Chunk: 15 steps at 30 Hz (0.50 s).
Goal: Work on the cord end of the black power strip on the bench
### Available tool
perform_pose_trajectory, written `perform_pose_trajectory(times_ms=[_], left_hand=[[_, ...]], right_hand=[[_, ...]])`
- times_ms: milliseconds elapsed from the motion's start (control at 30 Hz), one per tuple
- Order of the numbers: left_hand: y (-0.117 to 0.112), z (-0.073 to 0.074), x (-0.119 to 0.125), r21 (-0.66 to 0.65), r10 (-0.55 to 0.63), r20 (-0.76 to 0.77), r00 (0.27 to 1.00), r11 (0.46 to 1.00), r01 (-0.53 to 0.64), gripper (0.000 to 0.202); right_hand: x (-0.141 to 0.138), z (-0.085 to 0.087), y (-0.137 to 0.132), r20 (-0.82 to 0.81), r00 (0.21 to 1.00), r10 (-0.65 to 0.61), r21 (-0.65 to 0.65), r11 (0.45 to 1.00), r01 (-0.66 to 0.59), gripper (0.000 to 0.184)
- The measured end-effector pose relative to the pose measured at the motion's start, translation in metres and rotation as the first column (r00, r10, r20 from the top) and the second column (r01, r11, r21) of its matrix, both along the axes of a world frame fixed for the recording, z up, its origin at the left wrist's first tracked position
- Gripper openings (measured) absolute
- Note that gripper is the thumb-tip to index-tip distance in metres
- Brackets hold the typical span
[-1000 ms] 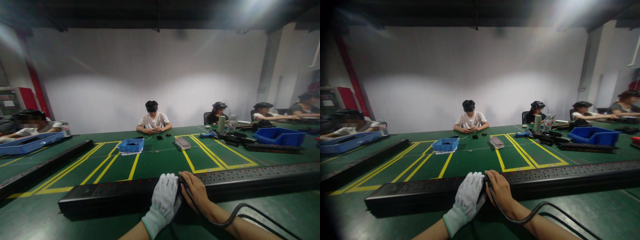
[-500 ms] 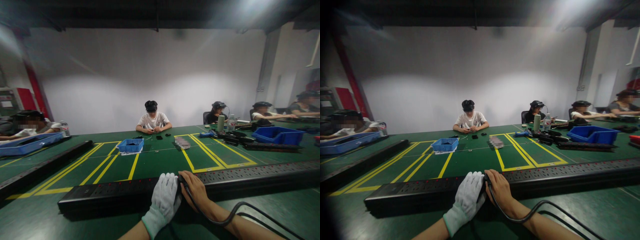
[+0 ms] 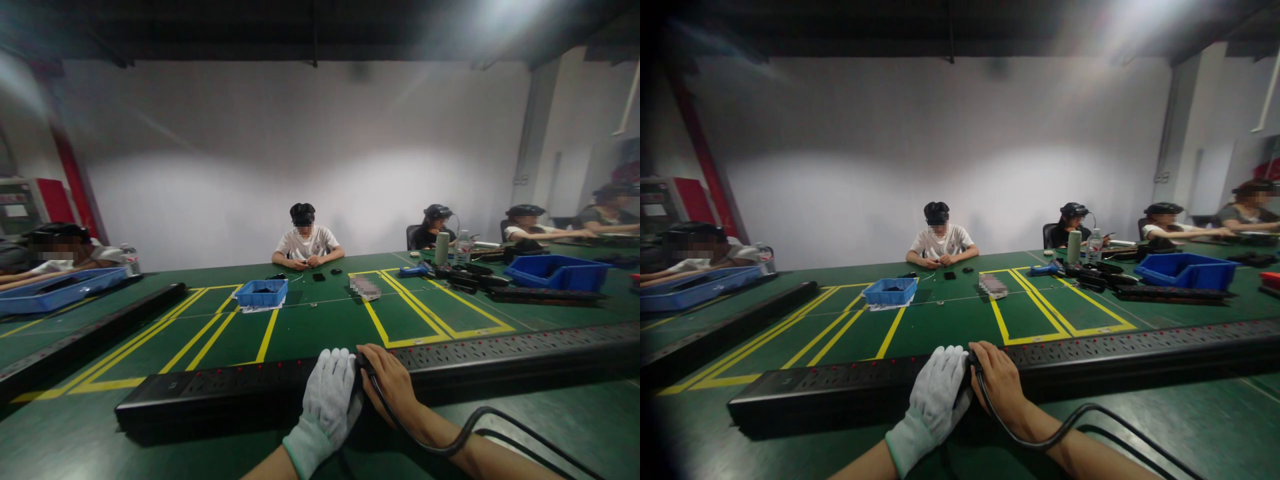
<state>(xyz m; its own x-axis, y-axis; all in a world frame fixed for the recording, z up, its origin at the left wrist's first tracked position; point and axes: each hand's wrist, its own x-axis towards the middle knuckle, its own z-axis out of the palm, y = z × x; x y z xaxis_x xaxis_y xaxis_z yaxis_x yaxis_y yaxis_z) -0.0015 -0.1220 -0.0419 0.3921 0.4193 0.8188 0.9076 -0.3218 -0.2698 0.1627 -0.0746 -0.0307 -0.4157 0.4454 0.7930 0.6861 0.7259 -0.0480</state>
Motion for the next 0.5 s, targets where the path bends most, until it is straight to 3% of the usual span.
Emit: perform_pose_trajectory(times_ms=[267, 500], left_hand=[[0.0000, -0.0007, 0.0006, -0.015, 0.015, -0.006, 1.000, 1.000, -0.015, 0.051], [0.0002, 0.0000, 0.0000, 0.028, -0.004, -0.002, 1.000, 1.000, 0.005, 0.049]], right_hand=[[0.0003, 0.0016, -0.0009, -0.001, 1.000, -0.002, 0.025, 1.000, 0.002, 0.038], [0.0007, 0.0018, -0.0018, 0.015, 1.000, 0.002, -0.028, 1.000, -0.002, 0.037]])
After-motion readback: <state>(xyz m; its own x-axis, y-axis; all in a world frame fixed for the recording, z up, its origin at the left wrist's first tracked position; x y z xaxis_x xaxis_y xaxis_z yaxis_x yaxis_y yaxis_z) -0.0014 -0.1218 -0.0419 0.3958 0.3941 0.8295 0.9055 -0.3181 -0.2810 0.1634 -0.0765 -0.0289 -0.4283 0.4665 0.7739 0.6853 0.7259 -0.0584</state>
